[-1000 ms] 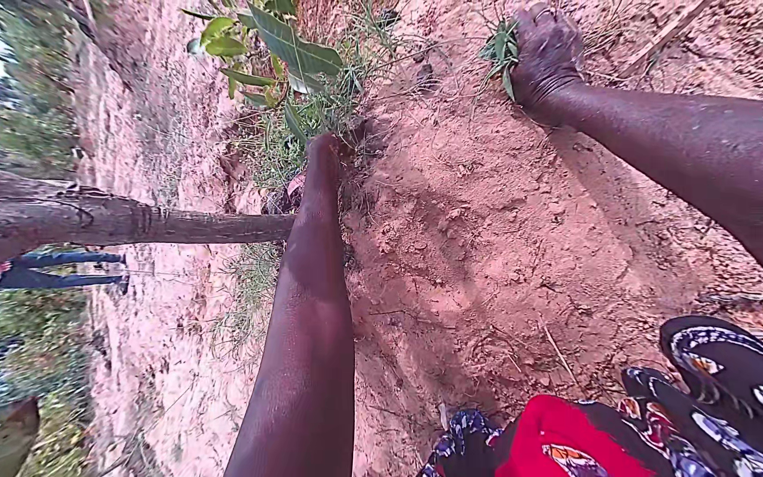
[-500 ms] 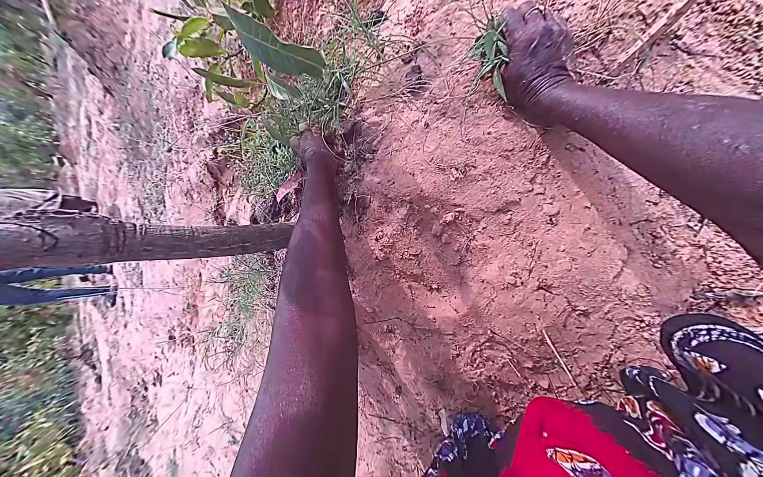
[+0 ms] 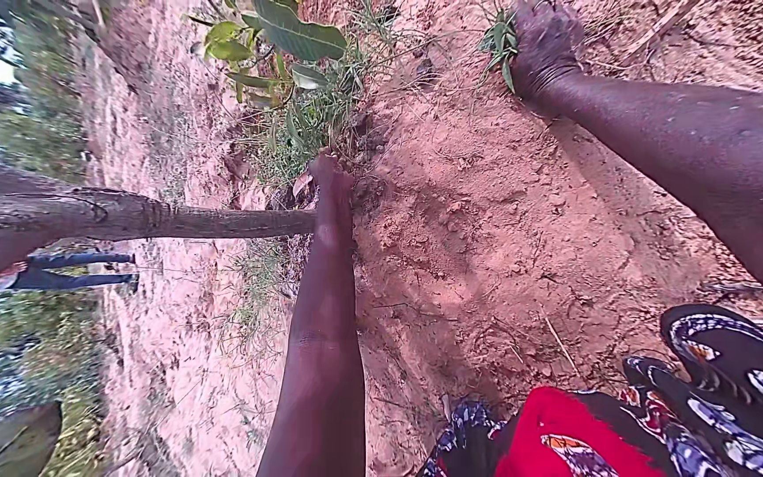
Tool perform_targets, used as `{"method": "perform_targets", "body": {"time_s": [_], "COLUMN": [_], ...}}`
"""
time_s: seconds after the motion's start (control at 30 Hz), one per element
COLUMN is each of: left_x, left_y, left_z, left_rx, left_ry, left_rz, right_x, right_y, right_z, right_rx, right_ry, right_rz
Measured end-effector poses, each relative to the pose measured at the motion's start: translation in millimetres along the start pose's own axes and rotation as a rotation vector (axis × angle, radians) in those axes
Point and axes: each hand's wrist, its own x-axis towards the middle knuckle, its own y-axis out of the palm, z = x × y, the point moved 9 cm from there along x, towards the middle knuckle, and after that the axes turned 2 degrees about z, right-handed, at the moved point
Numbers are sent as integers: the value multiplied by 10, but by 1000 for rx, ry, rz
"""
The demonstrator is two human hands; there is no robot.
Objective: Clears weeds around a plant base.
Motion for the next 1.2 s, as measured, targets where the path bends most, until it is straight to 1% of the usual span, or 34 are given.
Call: {"method": "perform_targets", "body": {"time_s": [0.07, 0.17, 0.33, 0.4, 0.5, 0.6, 0.7, 0.77, 0.83, 0.97, 1.03, 1.07, 1.13, 1.17, 1.2], "left_x": [-51, -255, -392, -477, -666, -891, -885, -791, -650, -469, -336, -220, 96, 207, 266], "left_y": [0, -42, -592, -673, -552, -416, -325, -212, -46, 335, 538, 625, 756, 808, 837], "left_z": [-11, -112, -378, -416, -541, -726, -958, -983, -903, -664, -598, -596, -632, -651, -654], "left_rx": [-18, -3, 4, -34, 5, -19, -43, 42, 110, 83, 192, 315, 696, 861, 960], "left_ry": [10, -36, -34, -49, 57, 147, 221, 209, 162, 35, 9, 49, 176, 203, 219], "left_rz": [13, -10, -14, 8, 45, 70, 121, 180, 239, 297, 294, 287, 251, 254, 286], "right_x": [7, 32, 4, -4, 12, 3, 1, 5, 22, -3, -1, 0, 2, 4, -4], "right_y": [-5, -2, 0, 7, -15, -2, -18, -4, -9, -21, -17, -15, -7, -9, -16], "right_z": [1, -27, 7, 5, 5, 4, 19, 7, 7, 14, 3, -6, -4, -5, 5], "right_rx": [-2, -6, -4, -4, -2, 7, 3, 0, -1, 8, 1, -1, -5, -14, -16], "right_ry": [-5, -1, 1, -5, 4, 12, 10, 2, -7, -4, -7, -8, -2, 0, 1], "right_rz": [-8, -16, 1, 0, 10, 12, 15, 4, -11, -12, -27, -32, -24, -27, -29]}}
